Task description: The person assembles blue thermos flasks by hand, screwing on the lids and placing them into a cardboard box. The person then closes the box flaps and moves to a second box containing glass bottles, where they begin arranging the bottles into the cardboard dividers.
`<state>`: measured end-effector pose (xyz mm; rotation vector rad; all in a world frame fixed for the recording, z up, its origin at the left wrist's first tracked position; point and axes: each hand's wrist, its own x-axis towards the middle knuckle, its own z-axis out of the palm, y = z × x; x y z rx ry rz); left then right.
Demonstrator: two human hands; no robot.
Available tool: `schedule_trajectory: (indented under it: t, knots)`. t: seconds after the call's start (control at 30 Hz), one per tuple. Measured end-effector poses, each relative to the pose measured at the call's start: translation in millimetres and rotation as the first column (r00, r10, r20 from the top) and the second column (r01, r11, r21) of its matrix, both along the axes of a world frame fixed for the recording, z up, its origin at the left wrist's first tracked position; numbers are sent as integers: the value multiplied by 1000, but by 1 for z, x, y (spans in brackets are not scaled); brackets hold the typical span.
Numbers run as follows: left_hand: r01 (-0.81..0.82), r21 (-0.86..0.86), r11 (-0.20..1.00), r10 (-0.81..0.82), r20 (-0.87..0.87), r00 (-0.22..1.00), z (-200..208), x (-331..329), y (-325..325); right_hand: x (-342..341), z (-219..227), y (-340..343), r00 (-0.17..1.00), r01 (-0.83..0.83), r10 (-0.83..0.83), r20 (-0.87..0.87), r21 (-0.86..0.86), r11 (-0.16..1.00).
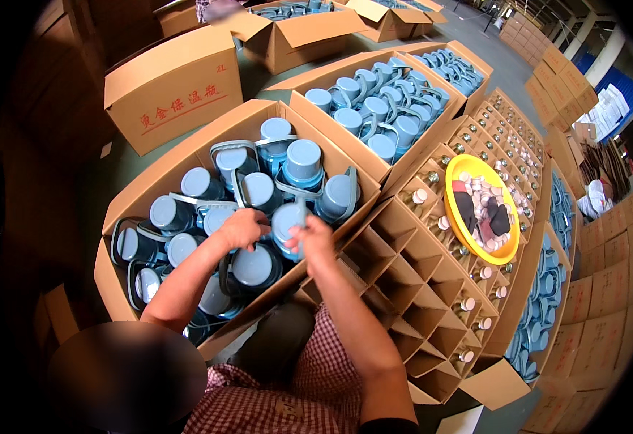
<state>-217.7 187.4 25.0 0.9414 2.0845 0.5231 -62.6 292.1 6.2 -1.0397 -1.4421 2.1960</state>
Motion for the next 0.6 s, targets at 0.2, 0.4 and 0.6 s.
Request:
schedule_trajectory:
  t: [0.2, 0.4, 0.6]
  knots:
    - [-18, 165, 986, 24, -30, 999, 2, 3, -12, -2, -2, -5, 943, -315, 120, 310, 721, 617]
    - [36, 219, 975, 27, -280, 960, -3, 22, -25, -5, 14, 105, 757, -168, -512, 406, 878, 448]
    - [-54, 427, 903, 154, -203, 967, 17, 37, -45, -26, -6, 116, 605, -521, -331, 724, 675, 523]
